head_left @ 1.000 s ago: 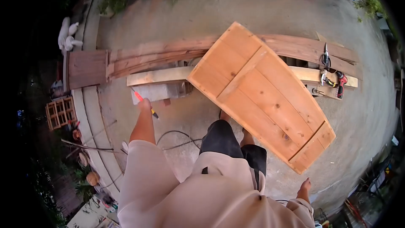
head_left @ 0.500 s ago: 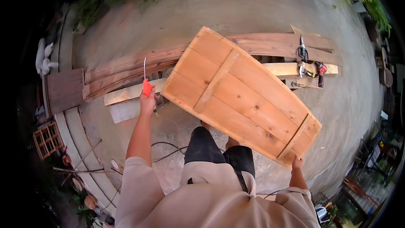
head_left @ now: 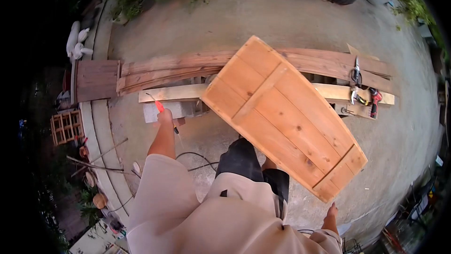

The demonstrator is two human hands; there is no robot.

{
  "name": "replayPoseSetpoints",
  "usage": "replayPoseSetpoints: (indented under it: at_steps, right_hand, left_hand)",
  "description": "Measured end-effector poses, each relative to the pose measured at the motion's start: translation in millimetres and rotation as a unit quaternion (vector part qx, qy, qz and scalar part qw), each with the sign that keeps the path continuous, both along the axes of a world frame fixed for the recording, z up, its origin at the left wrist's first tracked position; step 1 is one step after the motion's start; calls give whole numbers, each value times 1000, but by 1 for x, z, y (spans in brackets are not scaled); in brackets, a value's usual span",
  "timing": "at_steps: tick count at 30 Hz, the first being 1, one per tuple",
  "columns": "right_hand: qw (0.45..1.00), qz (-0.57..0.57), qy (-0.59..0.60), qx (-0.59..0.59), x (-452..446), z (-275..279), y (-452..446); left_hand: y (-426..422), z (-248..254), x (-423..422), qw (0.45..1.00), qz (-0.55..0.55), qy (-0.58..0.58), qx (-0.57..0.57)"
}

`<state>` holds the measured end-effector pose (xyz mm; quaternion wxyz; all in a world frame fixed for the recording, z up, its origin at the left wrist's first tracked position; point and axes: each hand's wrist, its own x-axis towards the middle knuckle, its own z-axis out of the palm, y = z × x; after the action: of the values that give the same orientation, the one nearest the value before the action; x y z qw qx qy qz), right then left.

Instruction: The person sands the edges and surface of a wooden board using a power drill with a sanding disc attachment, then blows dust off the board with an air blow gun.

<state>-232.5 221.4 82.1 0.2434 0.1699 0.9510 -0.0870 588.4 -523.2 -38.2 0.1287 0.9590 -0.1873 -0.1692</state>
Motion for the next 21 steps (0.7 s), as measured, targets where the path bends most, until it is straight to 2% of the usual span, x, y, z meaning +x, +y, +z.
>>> replayPoseSetpoints:
  at_steps: [3,5,8,10,12,13,15,16,17,18,19,20,21]
  right_hand:
    - [998,17,-20,63,-1,25,6]
    - [999,17,14,46,-15,12,49]
    - [982,108,-3,152,-1,65,5]
    - [975,138,6,173,-15,67,32]
    - [971,153,19,183,-11,73,52]
    - [970,157,27,184,-11,75,48]
    - [973,157,13,170,-10,81,27]
    - [977,143,-3,157,-7,87,31]
    - [981,179,60,51,2,83,42]
    - [983,161,76,42,-6,73,70]
    - [974,200,48,91,2,97,32]
    - [967,206,50,141,-6,107,25]
    - [960,216,128,124,-16,109,38]
  left_hand:
    - [-11,-20,43,997,58,41,-9]
    - [-16,-48,77,992,108,52,-48]
    - [-33,-64,99,975,157,62,-142]
    - [-38,-79,108,978,127,65,-153]
    - [-48,-60,93,990,59,97,-86]
    - [-44,-54,71,993,3,80,-92]
    - [-16,-126,112,958,-141,217,-122]
    - [-7,-119,91,951,-93,273,-107]
    - [-6,-135,100,940,-136,310,-49]
    - [-7,-160,117,933,-147,327,32]
    - [13,-159,102,938,-186,249,-155]
    - [15,-142,94,943,-196,235,-130]
    - [20,-127,93,946,-282,147,-68]
